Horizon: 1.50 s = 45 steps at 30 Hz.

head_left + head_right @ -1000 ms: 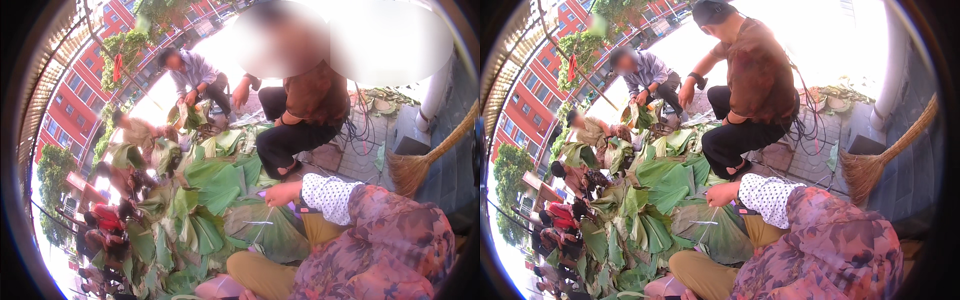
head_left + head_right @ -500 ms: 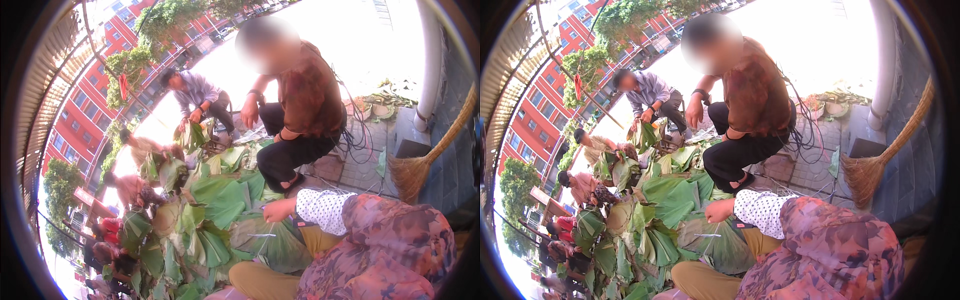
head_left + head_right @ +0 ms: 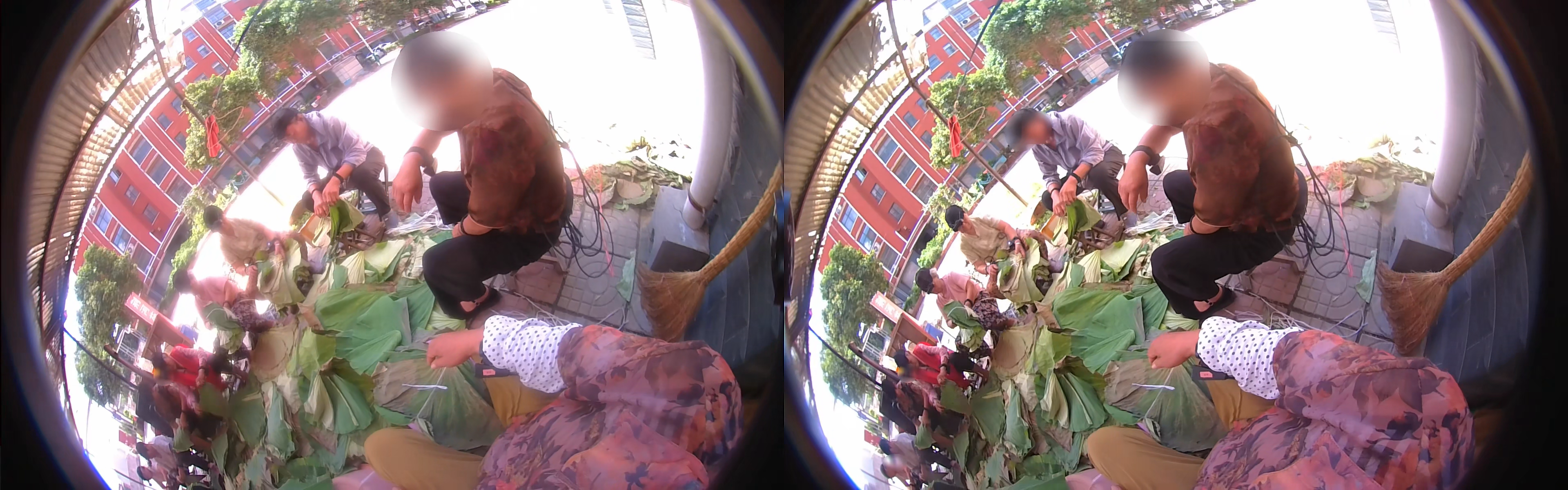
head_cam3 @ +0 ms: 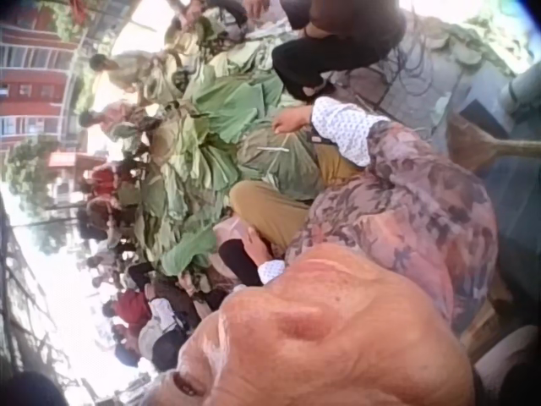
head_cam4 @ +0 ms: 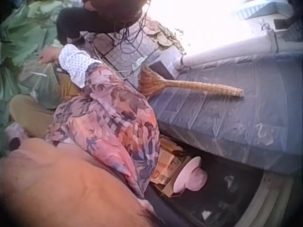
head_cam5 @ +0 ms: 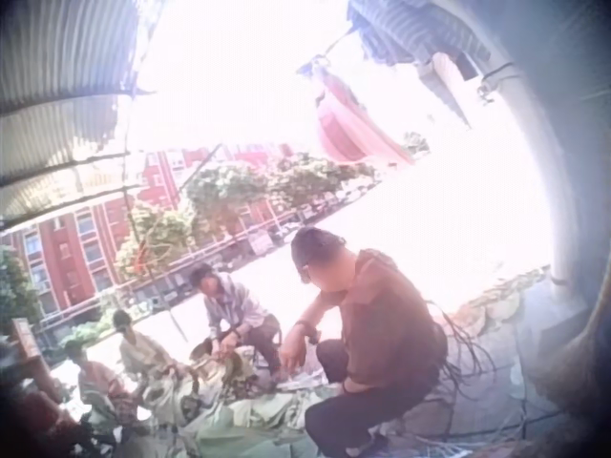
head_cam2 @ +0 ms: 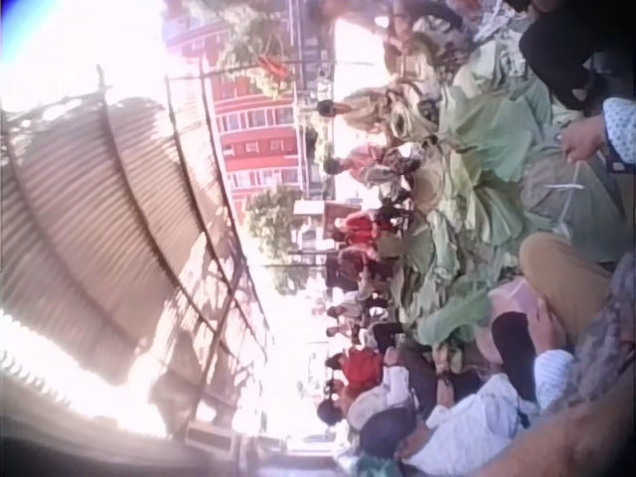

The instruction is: The person gathers and bundles large green leaves with white string while sitting on the ground with a group of other people.

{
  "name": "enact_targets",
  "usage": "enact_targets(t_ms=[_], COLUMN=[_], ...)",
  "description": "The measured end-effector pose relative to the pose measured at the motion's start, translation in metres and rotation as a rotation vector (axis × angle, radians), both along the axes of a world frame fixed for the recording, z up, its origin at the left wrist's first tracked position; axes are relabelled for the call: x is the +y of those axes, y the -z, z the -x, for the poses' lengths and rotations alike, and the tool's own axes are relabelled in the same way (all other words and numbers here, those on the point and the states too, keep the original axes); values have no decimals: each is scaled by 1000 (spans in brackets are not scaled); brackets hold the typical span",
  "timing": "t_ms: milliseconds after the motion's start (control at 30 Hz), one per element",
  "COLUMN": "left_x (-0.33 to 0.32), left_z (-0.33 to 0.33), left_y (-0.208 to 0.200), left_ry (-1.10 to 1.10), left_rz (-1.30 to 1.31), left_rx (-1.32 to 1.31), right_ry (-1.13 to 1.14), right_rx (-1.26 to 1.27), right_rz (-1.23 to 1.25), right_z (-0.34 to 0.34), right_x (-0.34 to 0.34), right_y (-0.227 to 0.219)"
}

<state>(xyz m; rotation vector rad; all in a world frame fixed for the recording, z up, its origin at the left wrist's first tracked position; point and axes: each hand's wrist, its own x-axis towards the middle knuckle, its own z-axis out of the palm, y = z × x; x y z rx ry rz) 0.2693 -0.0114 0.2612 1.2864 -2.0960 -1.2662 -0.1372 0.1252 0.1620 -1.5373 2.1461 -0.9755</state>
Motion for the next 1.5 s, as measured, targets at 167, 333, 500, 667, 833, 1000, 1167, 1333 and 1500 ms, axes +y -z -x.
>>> enact_targets(t_ms=[167,333,500,667,833,1000,1167,1333,1500], left_x=[7,12,-63,-39,-30,-33,-46,-82,-126], left_z=[8,15,-2,27,81,144,185,227,248], left_y=[-9,-28,48,-26,-80,-66,-62,-25,24], left_ry=[-97,-81,186,209,500,646,889,924,837], left_rz=[-42,-90,361,584,664,544,438,344,285], left_rx=[-35,-111,-35,189,315,515,475,486,477], right_ry=[7,22,54,115,145,144,130,89,69], right_rx=[-4,-73,-30,-80,-57,-33,-42,-47,-111], right_rz=[9,12,102,86,115,110,1,-168,-348], right_z=[-1,-2,10,0,4,3,4,3,-3], right_x=[3,8,19,24,29,22,12,5,-11], right_y=[-2,-6,-1,-19,-16,-16,-10,-7,-5])
